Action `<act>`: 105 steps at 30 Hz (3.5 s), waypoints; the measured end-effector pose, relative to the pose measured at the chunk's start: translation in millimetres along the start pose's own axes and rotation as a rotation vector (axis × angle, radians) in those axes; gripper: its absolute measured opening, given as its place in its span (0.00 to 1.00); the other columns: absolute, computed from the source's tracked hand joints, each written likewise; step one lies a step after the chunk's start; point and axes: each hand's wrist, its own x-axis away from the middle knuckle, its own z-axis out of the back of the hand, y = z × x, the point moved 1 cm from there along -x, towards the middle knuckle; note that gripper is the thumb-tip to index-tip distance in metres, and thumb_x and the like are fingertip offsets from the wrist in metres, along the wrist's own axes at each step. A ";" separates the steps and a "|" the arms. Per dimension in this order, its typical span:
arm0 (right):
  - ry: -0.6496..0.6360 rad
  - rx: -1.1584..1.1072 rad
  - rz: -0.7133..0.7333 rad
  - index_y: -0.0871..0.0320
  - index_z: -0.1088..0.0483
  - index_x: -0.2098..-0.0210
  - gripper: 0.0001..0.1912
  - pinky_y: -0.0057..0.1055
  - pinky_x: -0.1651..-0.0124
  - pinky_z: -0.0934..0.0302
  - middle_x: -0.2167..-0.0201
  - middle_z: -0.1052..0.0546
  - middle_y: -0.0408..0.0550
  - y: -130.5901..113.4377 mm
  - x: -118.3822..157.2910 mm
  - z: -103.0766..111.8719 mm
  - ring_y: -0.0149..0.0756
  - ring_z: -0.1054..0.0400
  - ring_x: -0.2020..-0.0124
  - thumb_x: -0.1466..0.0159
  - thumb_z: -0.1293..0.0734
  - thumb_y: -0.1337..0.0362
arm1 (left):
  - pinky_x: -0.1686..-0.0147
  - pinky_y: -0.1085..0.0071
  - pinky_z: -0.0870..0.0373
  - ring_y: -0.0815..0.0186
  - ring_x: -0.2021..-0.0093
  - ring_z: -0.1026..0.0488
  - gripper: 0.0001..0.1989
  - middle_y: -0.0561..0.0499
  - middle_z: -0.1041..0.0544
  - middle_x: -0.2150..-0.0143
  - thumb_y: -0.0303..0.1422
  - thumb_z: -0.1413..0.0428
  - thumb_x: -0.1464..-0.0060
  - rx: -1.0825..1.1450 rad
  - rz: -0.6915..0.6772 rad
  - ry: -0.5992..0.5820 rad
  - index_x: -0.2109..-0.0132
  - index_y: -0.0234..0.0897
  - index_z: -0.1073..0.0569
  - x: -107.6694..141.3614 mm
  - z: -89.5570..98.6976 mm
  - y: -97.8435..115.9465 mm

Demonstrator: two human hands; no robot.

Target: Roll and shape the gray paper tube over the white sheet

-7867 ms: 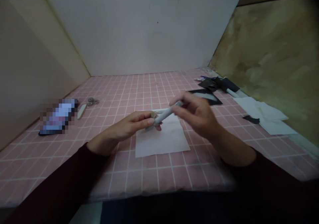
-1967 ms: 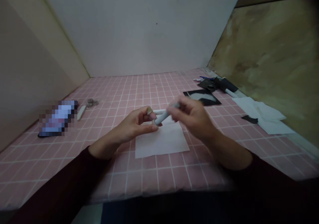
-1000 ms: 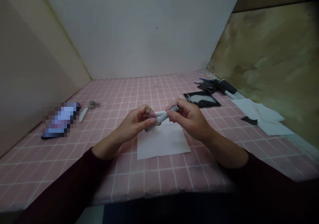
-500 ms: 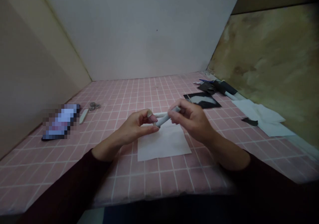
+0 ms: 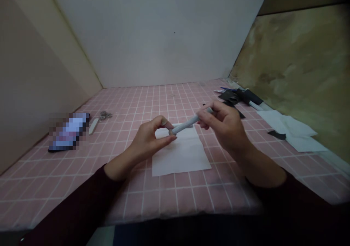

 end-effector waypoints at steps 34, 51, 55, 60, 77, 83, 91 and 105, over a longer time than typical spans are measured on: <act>-0.248 0.165 0.183 0.52 0.28 0.59 0.04 0.32 0.67 0.39 0.69 0.26 0.43 -10.7 10.7 -6.0 0.33 0.33 0.69 0.33 0.34 0.65 | 0.60 0.67 0.35 0.65 0.66 0.26 0.12 0.49 0.20 0.69 0.36 0.33 0.54 0.857 0.467 -0.283 0.66 0.34 0.23 -4.2 2.3 0.2; -0.215 0.122 0.014 0.56 0.27 0.68 0.09 0.29 0.72 0.39 0.77 0.27 0.42 -0.8 5.5 -10.9 0.31 0.33 0.76 0.35 0.32 0.58 | 0.59 0.69 0.32 0.67 0.62 0.28 0.13 0.49 0.24 0.63 0.35 0.33 0.51 0.500 0.190 -0.075 0.64 0.34 0.28 -0.6 -4.8 1.5; -0.014 0.072 -0.002 0.56 0.29 0.72 0.11 0.28 0.74 0.42 0.80 0.30 0.40 1.6 2.9 -4.8 0.30 0.37 0.78 0.35 0.31 0.59 | 0.56 0.67 0.33 0.65 0.60 0.28 0.10 0.49 0.24 0.62 0.34 0.36 0.47 0.229 0.065 -0.010 0.62 0.36 0.28 1.0 -2.0 4.8; -0.154 0.071 -0.046 0.57 0.28 0.69 0.08 0.29 0.72 0.40 0.77 0.28 0.41 4.0 2.5 -8.5 0.30 0.35 0.76 0.36 0.31 0.59 | 0.59 0.67 0.33 0.64 0.62 0.27 0.09 0.50 0.22 0.62 0.33 0.36 0.47 0.032 0.026 0.019 0.62 0.37 0.29 1.1 -0.3 11.0; -0.108 0.123 0.000 0.54 0.29 0.64 0.03 0.27 0.71 0.40 0.74 0.30 0.41 6.9 3.4 -7.6 0.31 0.35 0.73 0.34 0.34 0.64 | 0.69 0.74 0.39 0.73 0.71 0.33 0.15 0.55 0.29 0.69 0.35 0.33 0.53 0.756 0.439 -0.140 0.65 0.34 0.31 -0.7 -5.4 -2.0; -0.223 0.200 0.083 0.54 0.28 0.61 0.04 0.30 0.65 0.36 0.70 0.25 0.43 2.3 6.3 -7.9 0.33 0.31 0.70 0.34 0.35 0.65 | 0.66 0.72 0.34 0.70 0.70 0.27 0.13 0.50 0.22 0.70 0.33 0.33 0.55 0.968 0.591 -0.216 0.64 0.33 0.28 0.1 -1.5 -3.9; -0.324 0.261 0.154 0.53 0.28 0.59 0.05 0.30 0.63 0.35 0.67 0.23 0.43 -3.4 8.4 -9.3 0.33 0.28 0.68 0.33 0.36 0.66 | 0.62 0.71 0.31 0.68 0.69 0.23 0.12 0.49 0.20 0.69 0.31 0.34 0.54 1.062 0.625 -0.309 0.63 0.32 0.26 1.3 -1.0 -7.1; -0.068 0.269 0.103 0.52 0.28 0.63 0.05 0.25 0.71 0.39 0.75 0.29 0.39 -1.0 6.8 -1.9 0.29 0.34 0.75 0.33 0.36 0.64 | 0.59 0.70 0.31 0.68 0.68 0.23 0.13 0.50 0.21 0.71 0.32 0.32 0.55 1.070 0.627 -0.263 0.64 0.32 0.26 0.5 1.8 -2.4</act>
